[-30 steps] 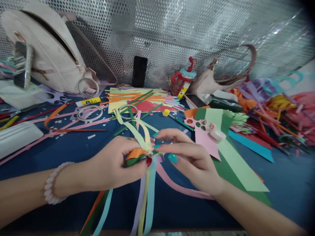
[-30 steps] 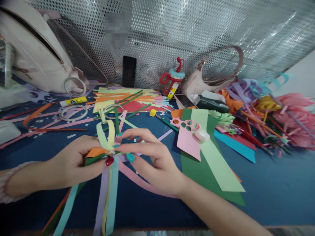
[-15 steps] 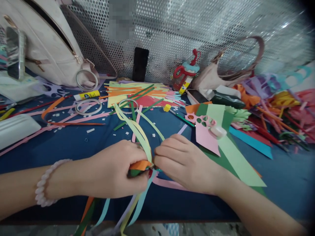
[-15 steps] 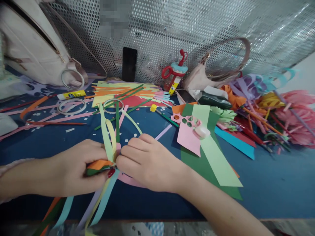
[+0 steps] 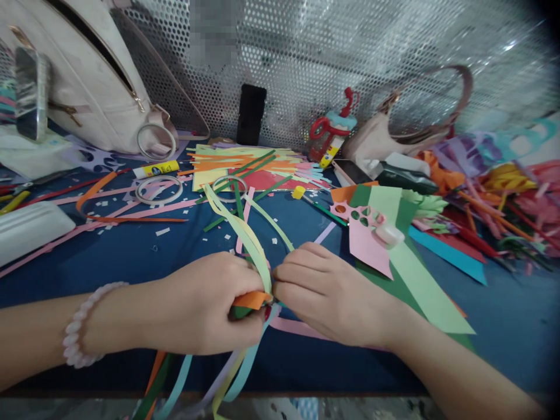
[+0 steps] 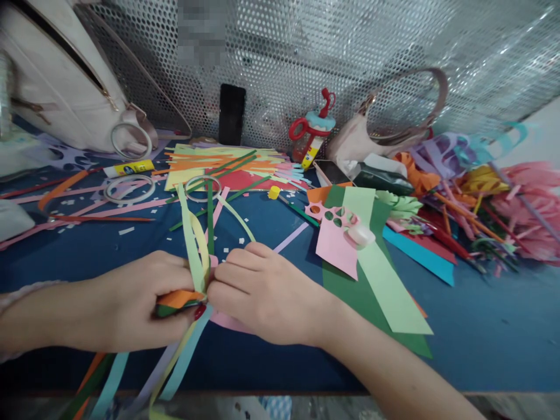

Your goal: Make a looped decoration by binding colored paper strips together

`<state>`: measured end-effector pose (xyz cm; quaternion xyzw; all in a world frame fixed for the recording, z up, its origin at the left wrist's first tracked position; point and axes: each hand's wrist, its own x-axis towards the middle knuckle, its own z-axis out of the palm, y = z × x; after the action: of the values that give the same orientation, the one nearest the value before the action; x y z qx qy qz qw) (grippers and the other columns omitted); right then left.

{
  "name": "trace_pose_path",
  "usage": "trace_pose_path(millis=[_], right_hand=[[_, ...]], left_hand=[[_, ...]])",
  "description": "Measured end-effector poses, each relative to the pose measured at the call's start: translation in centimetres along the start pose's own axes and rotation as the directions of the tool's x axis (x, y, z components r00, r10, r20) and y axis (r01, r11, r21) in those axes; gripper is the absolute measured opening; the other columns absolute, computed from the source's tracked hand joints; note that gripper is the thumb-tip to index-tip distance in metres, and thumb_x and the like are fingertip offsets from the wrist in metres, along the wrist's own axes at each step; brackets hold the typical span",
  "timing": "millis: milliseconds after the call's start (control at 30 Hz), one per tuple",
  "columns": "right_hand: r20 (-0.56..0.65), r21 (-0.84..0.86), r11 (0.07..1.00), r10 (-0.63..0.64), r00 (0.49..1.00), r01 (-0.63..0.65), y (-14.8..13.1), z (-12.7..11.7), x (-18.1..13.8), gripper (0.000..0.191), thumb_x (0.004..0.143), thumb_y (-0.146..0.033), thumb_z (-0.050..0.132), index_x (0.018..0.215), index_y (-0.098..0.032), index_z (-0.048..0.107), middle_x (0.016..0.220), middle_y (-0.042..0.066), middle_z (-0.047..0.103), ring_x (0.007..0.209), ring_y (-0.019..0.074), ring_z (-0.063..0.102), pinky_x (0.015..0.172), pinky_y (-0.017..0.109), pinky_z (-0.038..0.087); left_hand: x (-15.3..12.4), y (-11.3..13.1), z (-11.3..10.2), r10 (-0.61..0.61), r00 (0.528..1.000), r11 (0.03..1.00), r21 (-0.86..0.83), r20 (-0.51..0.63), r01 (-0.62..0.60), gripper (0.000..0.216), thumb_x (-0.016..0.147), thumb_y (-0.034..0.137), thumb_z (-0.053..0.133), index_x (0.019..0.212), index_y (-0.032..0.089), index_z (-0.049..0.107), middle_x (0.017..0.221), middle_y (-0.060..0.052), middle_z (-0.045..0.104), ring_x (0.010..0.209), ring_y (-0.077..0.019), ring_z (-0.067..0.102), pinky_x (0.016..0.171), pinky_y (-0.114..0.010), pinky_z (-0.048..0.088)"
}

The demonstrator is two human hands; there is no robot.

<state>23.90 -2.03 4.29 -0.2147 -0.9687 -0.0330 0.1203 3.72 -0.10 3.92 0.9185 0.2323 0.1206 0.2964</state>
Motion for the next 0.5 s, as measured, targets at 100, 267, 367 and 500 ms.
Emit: trace_pose_path(millis=[100,267,367,500], right_hand=[[0.004,0.016,1.000,0.000,1.000,0.000,0.05,0.00,0.00,0.027,0.094,-0.017,0.032,0.080,-0.015,0.055,0.079,0.005,0.058,0.075,0.0149,0.046,0.070,0.029,0.033],[0.009,0.042,0.999,0.002,1.000,-0.002,0.16,0.16,-0.10,0.025,0.093,-0.016,0.033,0.082,-0.014,0.055,0.081,0.005,0.059,0.076,0.0149,0.046,0.070,0.029,0.034],[0.008,0.052,0.999,0.005,1.000,-0.005,0.16,0.21,-0.12,0.024,0.092,-0.014,0.034,0.083,-0.014,0.056,0.082,0.004,0.060,0.076,0.0151,0.047,0.070,0.030,0.035],[0.015,0.055,0.998,0.027,1.000,-0.028,0.06,0.22,-0.07,0.027,0.092,-0.013,0.032,0.081,-0.014,0.056,0.080,0.005,0.060,0.077,0.0152,0.047,0.072,0.030,0.036]], left_hand=[[0.00,0.01,-0.02,0.000,1.000,1.000,-0.006,0.011,0.000,0.026,0.073,0.014,0.047,0.057,0.018,0.027,0.054,0.005,0.032,0.051,-0.0089,0.028,0.050,-0.025,0.024],[0.01,0.02,-0.03,0.004,1.000,1.000,-0.010,0.012,-0.004,0.026,0.074,0.014,0.047,0.058,0.018,0.027,0.056,0.005,0.033,0.052,-0.0092,0.029,0.052,-0.024,0.026],[0.08,-0.06,0.01,0.006,1.000,1.000,-0.015,0.015,-0.006,0.026,0.075,0.015,0.046,0.058,0.018,0.027,0.057,0.004,0.034,0.053,-0.0094,0.030,0.053,-0.025,0.026],[0.08,-0.13,0.12,0.000,1.000,1.000,-0.008,0.018,0.000,0.026,0.075,0.015,0.046,0.058,0.018,0.027,0.057,0.005,0.034,0.053,-0.0094,0.029,0.052,-0.024,0.026]])
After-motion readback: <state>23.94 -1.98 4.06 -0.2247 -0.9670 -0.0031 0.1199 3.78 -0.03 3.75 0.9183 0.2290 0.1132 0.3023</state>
